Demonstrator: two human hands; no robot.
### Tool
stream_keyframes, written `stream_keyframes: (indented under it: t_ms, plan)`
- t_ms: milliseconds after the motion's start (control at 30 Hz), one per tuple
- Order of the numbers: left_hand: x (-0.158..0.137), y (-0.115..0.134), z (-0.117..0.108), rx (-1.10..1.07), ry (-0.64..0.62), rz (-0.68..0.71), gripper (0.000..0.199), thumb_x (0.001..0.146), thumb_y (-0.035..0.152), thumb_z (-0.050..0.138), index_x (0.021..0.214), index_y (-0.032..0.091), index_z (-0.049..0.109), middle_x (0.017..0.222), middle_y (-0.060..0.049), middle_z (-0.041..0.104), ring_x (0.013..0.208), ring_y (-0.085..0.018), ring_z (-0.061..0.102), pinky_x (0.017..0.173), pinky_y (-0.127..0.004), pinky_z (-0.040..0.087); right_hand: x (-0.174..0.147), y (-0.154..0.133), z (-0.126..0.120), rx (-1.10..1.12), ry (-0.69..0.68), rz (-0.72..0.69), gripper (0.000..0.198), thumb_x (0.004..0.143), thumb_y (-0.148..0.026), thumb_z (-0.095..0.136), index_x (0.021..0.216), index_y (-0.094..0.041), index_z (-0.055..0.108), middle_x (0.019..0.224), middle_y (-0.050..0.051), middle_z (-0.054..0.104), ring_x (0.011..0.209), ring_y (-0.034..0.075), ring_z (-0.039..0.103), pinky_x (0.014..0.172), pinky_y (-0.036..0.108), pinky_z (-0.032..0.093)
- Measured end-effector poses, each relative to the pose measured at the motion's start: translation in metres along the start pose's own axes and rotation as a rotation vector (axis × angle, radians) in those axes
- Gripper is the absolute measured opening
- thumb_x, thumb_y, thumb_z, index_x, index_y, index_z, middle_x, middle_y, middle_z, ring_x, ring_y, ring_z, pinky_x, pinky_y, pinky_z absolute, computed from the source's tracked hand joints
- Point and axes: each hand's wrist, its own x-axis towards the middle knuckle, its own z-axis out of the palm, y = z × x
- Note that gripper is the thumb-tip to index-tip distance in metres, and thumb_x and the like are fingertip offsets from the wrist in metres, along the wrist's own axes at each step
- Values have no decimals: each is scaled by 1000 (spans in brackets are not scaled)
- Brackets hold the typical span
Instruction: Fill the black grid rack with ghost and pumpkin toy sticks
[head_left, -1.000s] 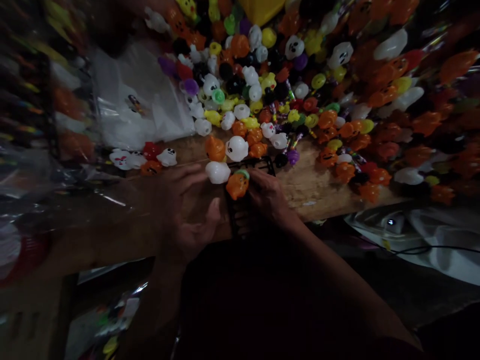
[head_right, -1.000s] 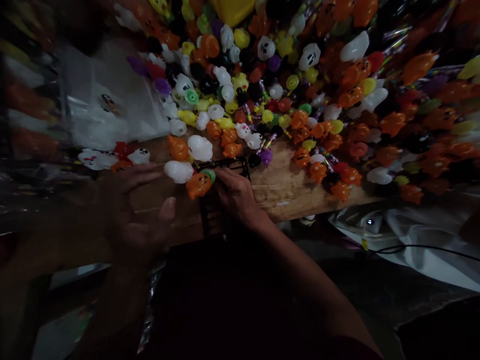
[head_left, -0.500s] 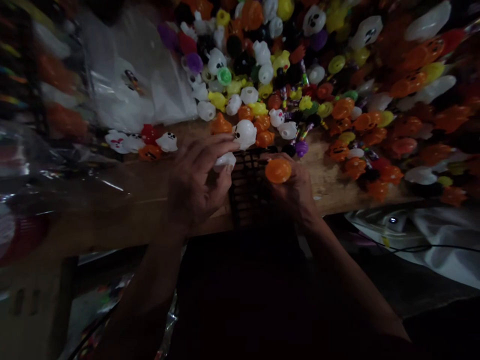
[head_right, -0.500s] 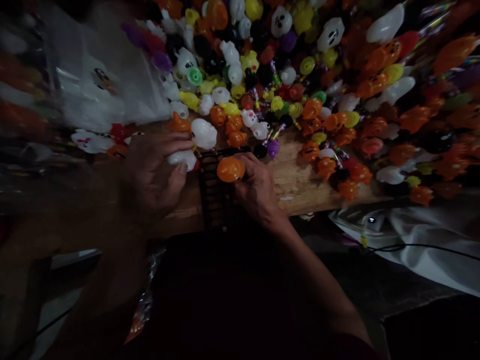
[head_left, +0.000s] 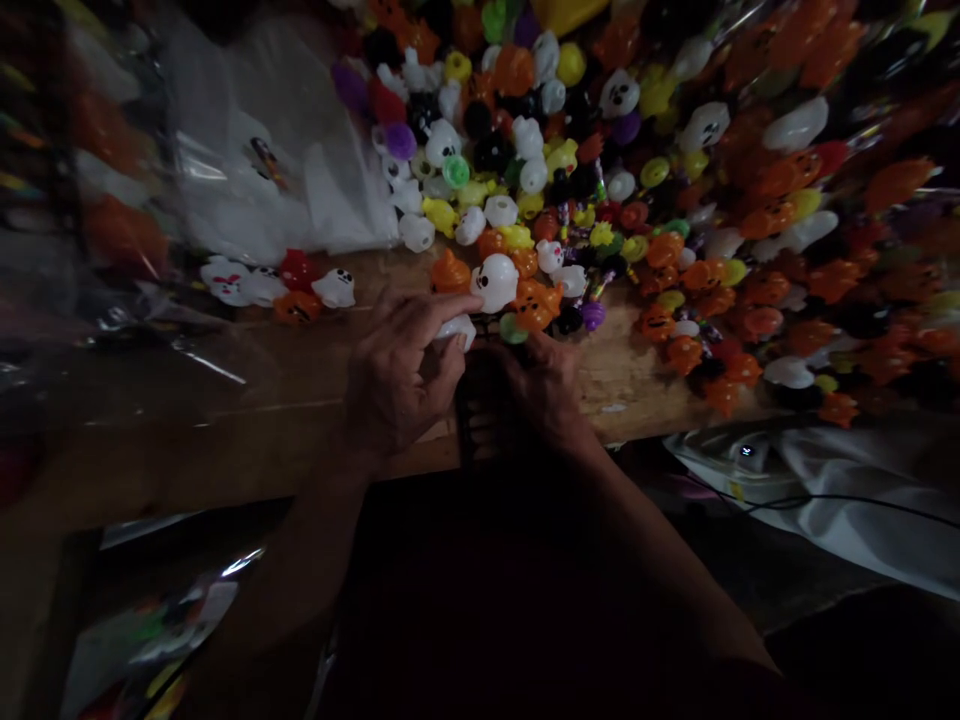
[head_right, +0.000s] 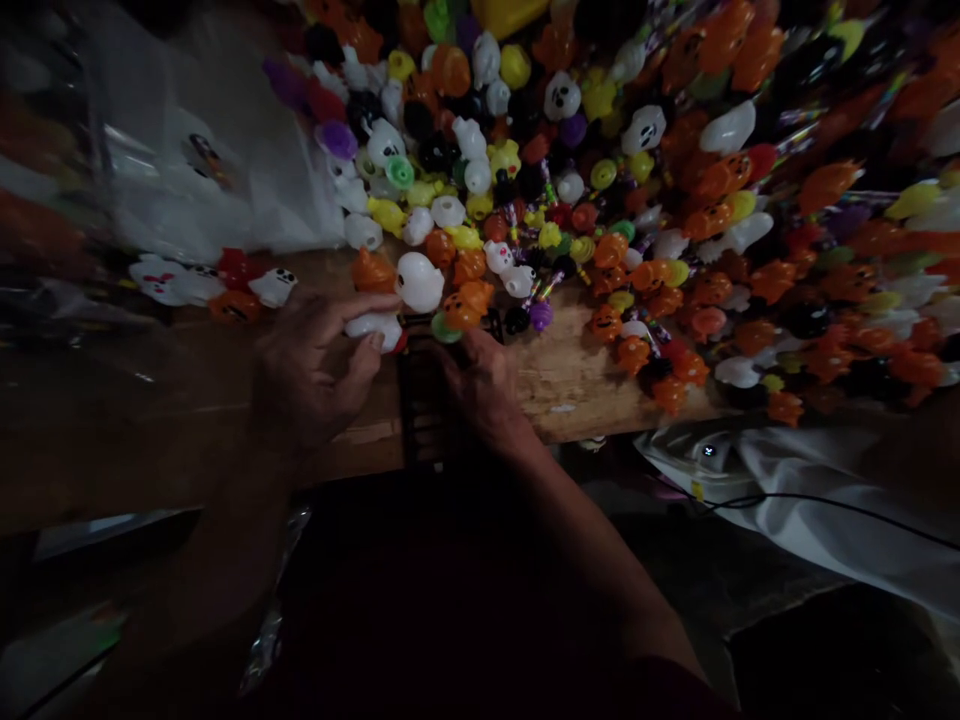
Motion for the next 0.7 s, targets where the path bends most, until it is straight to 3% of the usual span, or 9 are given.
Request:
stream_keyframes:
  t_ms: [167, 267, 367, 467, 533, 600, 667, 700]
  plan:
    - [3, 3, -5, -3, 22, 58, 32, 93, 15, 58, 124, 22, 63, 116, -5, 75, 104, -22, 68, 99, -40, 54, -4, 0, 3, -172, -45, -72, 19, 100, -27, 55, 92, -18, 70, 87, 7, 71, 78, 17, 67, 68, 25, 47]
    - [9, 4, -4, 73, 19, 111, 35, 90, 27, 64, 124, 22, 65, 131, -11, 68, 123, -33, 62, 109, -55, 50, -5, 1, 6, -207, -80, -52, 18, 100, -26, 53, 98, -18, 69, 92, 7, 71, 78, 17, 66, 67, 25, 46]
    - [15, 9, 4, 148, -5, 150, 47, 87, 47, 71, 127, 24, 66, 163, -11, 40, 153, -45, 31, 122, -68, 34, -7, -4, 6, -218, -126, -8, 17, 98, -23, 54, 107, -18, 68, 99, 7, 72, 84, 18, 67, 69, 25, 48]
    - [20, 12, 14, 187, -46, 165, 46, 90, 50, 71, 130, 29, 64, 175, 2, 12, 161, -43, 7, 129, -67, 21, -9, -12, 6, -229, -223, 26, 15, 99, -22, 55, 107, -18, 68, 104, 6, 73, 92, 16, 68, 71, 23, 49]
    - [20, 4, 19, 190, -33, 188, 32, 92, 40, 71, 121, 28, 67, 174, 5, 14, 161, -40, 9, 130, -66, 22, -7, -14, 5, -251, -293, 28, 13, 100, -24, 57, 107, -18, 67, 107, 5, 73, 93, 15, 68, 70, 22, 48]
    - [20, -18, 21, 164, -20, 274, 23, 88, 31, 74, 109, 27, 68, 172, 4, 26, 159, -41, 21, 127, -65, 31, -5, -16, 2, -303, -328, 45, 13, 100, -26, 58, 107, -18, 66, 105, 4, 72, 91, 14, 68, 65, 23, 45]
    - [20, -46, 23, 140, -109, 420, 32, 80, 36, 81, 108, 29, 69, 170, 2, 29, 153, -44, 34, 124, -67, 34, -3, -19, -1, -363, -341, 69, 14, 102, -27, 56, 108, -18, 65, 102, 4, 72, 90, 13, 68, 60, 24, 40]
    - [20, -61, 24, 80, -129, 380, 33, 77, 37, 82, 107, 31, 70, 167, 3, 37, 147, -42, 45, 124, -66, 35, -3, -21, -2, -385, -349, 76, 15, 103, -27, 54, 109, -18, 65, 102, 3, 71, 91, 13, 68, 59, 24, 39]
